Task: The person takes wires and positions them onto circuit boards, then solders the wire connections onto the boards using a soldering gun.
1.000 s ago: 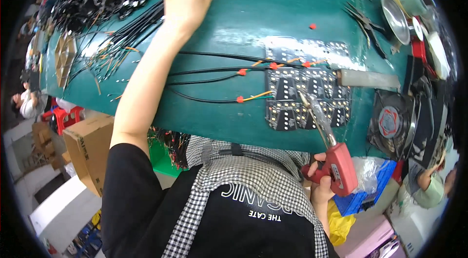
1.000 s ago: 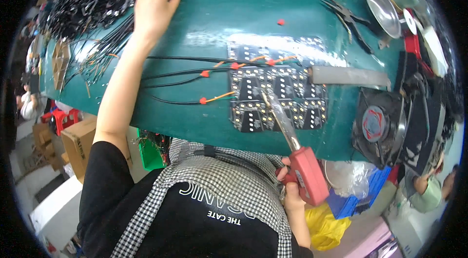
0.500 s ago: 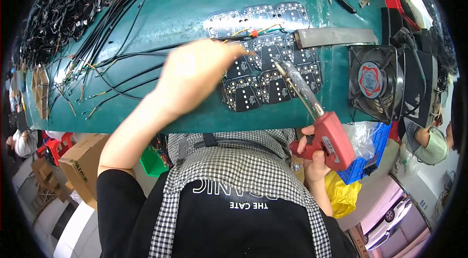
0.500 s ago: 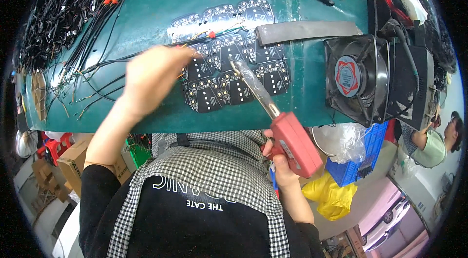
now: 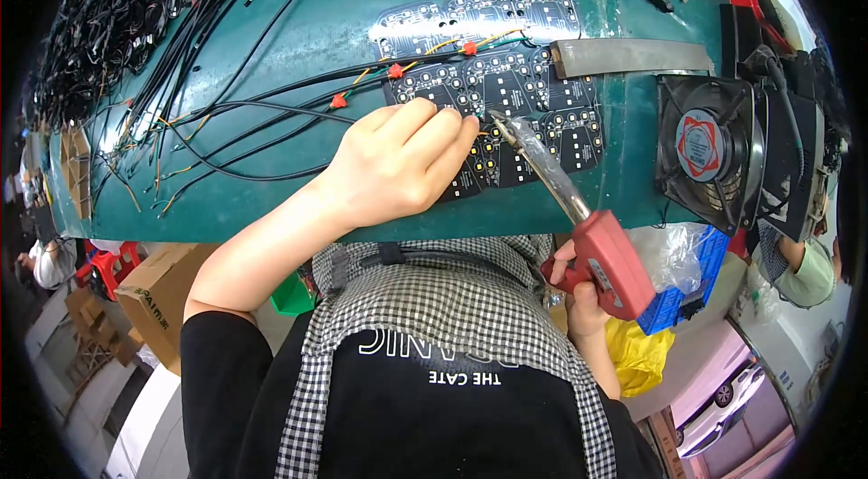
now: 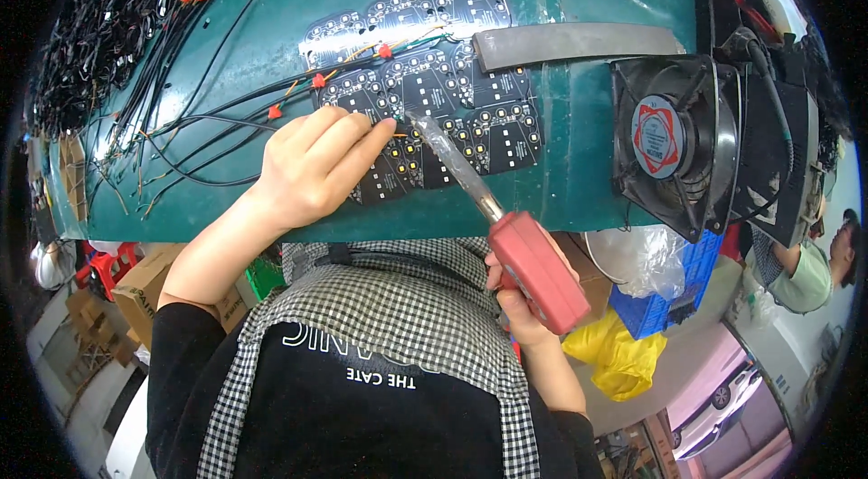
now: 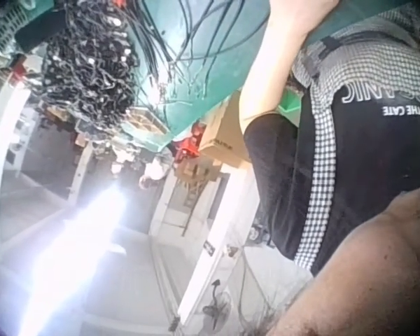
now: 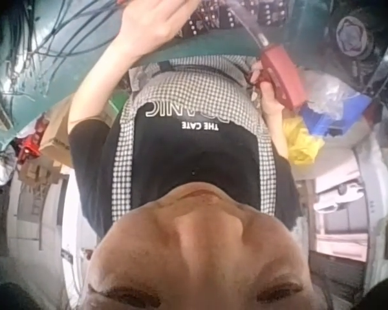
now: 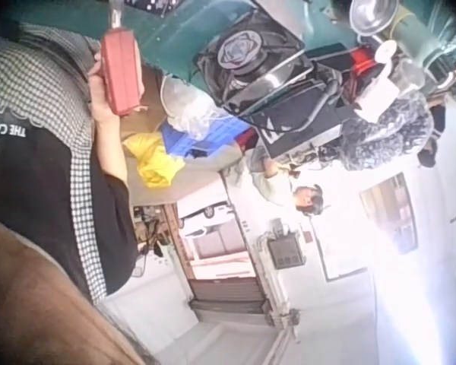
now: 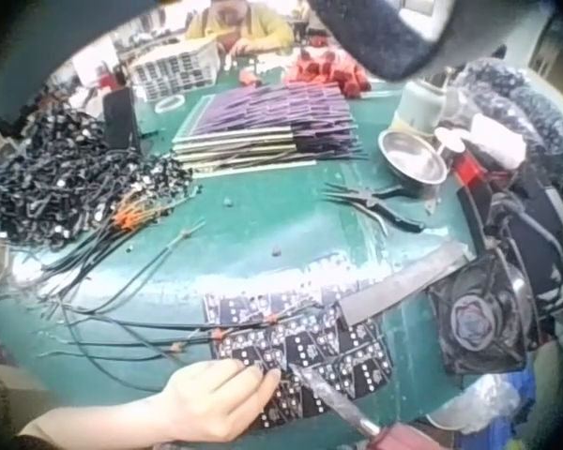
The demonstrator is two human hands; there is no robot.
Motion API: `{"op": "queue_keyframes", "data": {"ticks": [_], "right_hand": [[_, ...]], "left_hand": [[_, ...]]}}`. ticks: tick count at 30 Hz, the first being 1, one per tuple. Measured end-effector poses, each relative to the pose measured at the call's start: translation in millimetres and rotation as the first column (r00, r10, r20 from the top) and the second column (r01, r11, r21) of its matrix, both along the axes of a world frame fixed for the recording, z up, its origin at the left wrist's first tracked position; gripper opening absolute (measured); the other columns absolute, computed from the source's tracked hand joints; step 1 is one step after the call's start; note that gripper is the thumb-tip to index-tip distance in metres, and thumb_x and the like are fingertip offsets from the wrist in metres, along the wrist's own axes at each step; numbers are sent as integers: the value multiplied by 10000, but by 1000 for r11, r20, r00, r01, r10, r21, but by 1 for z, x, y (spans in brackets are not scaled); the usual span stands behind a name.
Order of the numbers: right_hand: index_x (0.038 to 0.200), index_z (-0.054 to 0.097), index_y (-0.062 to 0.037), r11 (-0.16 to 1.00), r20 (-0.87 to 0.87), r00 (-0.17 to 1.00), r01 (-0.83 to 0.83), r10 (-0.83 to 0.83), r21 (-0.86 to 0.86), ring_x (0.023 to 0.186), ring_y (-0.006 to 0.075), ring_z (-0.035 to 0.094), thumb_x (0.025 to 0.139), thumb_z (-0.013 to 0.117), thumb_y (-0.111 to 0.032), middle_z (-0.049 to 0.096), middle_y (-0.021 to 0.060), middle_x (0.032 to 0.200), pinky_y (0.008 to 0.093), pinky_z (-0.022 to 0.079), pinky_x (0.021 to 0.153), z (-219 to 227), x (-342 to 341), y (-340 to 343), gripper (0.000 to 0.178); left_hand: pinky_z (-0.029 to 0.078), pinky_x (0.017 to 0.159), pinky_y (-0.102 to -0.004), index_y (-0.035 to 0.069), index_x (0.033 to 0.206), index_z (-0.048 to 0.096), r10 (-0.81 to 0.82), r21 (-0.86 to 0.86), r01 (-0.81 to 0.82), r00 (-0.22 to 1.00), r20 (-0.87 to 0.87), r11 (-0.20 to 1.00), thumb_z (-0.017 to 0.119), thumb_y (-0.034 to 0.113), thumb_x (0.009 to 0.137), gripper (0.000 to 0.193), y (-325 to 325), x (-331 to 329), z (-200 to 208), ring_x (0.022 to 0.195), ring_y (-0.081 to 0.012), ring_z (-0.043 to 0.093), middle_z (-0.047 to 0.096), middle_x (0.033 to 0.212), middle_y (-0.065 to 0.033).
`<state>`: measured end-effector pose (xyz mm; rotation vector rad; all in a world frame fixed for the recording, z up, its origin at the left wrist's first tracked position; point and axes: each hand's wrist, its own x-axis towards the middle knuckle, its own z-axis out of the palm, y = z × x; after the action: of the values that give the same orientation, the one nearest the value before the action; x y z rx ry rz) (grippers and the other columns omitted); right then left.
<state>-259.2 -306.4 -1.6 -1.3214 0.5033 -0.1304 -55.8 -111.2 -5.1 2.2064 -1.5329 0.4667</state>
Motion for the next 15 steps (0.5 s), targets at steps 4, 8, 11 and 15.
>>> {"op": "queue_keyframes", "data": {"ticks": [4, 8, 11, 15], "right_hand": [[1273, 413, 94, 1000, -2, 1000, -8, 8, 13, 657, 120, 594, 699, 799, -349, 635, 110, 865, 228, 493, 608, -4, -4, -4, 821], [1274, 412, 98, 998, 3, 999, -39, 39, -48, 636, 122, 598, 708, 793, -328, 637, 112, 862, 231, 498, 614, -13, -11, -7, 805], [1277, 409, 101, 990, 23, 998, -52, 56, -127, 615, 136, 602, 723, 781, -318, 637, 119, 861, 236, 499, 609, -20, -17, -8, 788], [1280, 402, 103, 904, 79, 973, -168, 216, -392, 623, 157, 610, 743, 761, -343, 643, 145, 891, 255, 497, 603, -34, -23, -17, 785]], "left_hand": [[406, 483, -251, 10, 908, 664, 7, 1, -7, 1000, 6, 1000, 622, 80, 588, 330, 0, -1, 0, 672, -161, 565, 561, 791, -41], [415, 493, -248, 16, 909, 665, 15, 8, -15, 1000, 20, 1000, 626, 83, 590, 328, -1, -2, 0, 684, -162, 569, 562, 793, -41], [425, 504, -249, 19, 910, 665, 7, 3, -7, 1000, 16, 1000, 630, 84, 591, 327, -1, -2, 0, 695, -164, 573, 561, 795, -42], [426, 508, -252, 18, 914, 665, 20, 1, -20, 1000, 9, 1000, 635, 83, 591, 331, -1, -2, 0, 697, -165, 572, 558, 800, -44]]}}
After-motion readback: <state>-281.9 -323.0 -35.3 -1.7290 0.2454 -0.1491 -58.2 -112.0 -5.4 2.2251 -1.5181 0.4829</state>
